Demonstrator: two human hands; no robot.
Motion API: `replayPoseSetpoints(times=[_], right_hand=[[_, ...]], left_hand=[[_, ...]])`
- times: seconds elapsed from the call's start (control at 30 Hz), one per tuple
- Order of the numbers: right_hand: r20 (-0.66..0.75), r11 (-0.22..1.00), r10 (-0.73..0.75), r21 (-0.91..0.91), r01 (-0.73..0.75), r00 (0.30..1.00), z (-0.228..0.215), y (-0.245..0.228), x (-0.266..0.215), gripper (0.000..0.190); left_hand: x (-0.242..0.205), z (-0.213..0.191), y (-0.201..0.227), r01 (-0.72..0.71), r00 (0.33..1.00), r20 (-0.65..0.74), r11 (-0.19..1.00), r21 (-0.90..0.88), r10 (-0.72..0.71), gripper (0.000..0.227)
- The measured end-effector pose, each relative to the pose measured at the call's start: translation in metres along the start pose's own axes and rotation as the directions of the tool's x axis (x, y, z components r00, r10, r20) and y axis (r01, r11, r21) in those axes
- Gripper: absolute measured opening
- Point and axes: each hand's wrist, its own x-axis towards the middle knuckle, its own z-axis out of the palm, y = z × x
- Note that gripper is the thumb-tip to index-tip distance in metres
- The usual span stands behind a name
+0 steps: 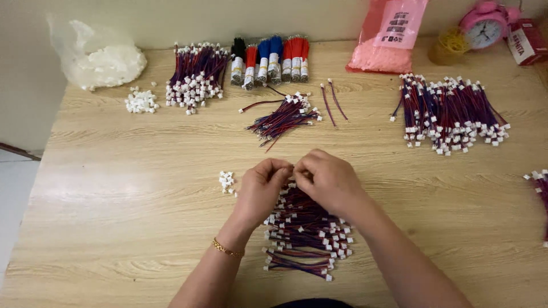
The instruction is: Attaching small white plastic connectors to the ends of wire bundles
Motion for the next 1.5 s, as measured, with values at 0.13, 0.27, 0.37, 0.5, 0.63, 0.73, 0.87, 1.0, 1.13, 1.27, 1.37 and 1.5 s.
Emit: replayPoseSetpoints(times=[0.13, 0.27, 0.37, 0.5, 0.63, 0.73, 0.87, 1.0, 1.13, 1.27, 1.37, 1.5], right_hand=[[0.092, 0.974, 0.213, 0.059, -0.219, 0.973, -0.009, 0.040, 0.025, 0.020], [-0.123, 0.952, 0.263, -0.128, -0.278, 0.957, 0.004, 0.105, 0.064, 0.020], [-0.154, 0.943, 0.258, -0.174, -0.283, 0.954, 0.018, 0.125, 0.084, 0.021], [-0.148, 0.936, 0.233, -0.235, -0.262, 0.961, 0.026, 0.131, 0.097, 0.024], [-0.144, 0.933, 0.224, -0.254, -0.255, 0.964, 0.031, 0.145, 0.096, 0.022], [-0.195, 0.925, 0.207, -0.279, -0.257, 0.959, 0.015, 0.133, 0.095, 0.021], [-0.418, 0.979, 0.055, -0.156, -0.131, 0.907, -0.016, 0.103, 0.089, 0.013], [-0.473, 0.993, -0.085, -0.116, 0.033, 0.877, -0.036, 0.092, 0.082, 0.012], [-0.593, 0.994, -0.102, -0.031, 0.104, 0.799, -0.053, 0.049, 0.064, 0.012], [-0.588, 0.949, -0.306, -0.132, 0.285, 0.748, -0.068, 0.004, 0.042, 0.013], [-0.528, 0.917, -0.371, -0.081, 0.390, 0.764, -0.072, -0.023, 0.026, 0.015], [-0.481, 0.887, -0.415, -0.027, 0.460, 0.772, -0.080, -0.041, 0.014, 0.015]], left_hand=[[0.001, -0.008, -0.007, -0.086, 0.996, 0.040, 0.897, 0.434, 0.076, 0.011], [0.003, -0.008, -0.012, -0.152, 0.988, 0.064, 0.810, 0.567, 0.141, 0.011], [0.002, -0.012, -0.002, -0.145, 0.988, 0.039, 0.825, 0.546, 0.148, 0.015], [0.007, -0.018, 0.000, -0.132, 0.989, 0.003, 0.863, 0.487, 0.149, 0.019], [0.007, -0.014, 0.012, -0.128, 0.986, -0.034, 0.873, 0.470, 0.163, 0.019], [0.006, -0.011, 0.029, -0.108, 0.985, -0.071, 0.887, 0.449, 0.156, 0.019], [0.014, -0.011, 0.040, -0.300, 0.915, -0.088, 0.810, 0.504, 0.394, 0.022], [0.017, -0.008, 0.058, -0.501, 0.758, -0.105, 0.678, 0.538, 0.643, 0.024], [0.020, -0.006, 0.076, -0.579, 0.661, -0.087, 0.580, 0.573, 0.745, 0.023], [0.023, -0.003, 0.090, -0.635, 0.608, 0.050, 0.448, 0.629, 0.792, 0.029], [0.017, -0.003, 0.102, -0.636, 0.667, 0.144, 0.459, 0.620, 0.731, 0.026], [0.007, -0.007, 0.112, -0.611, 0.790, 0.230, 0.693, 0.383, 0.568, 0.013]])
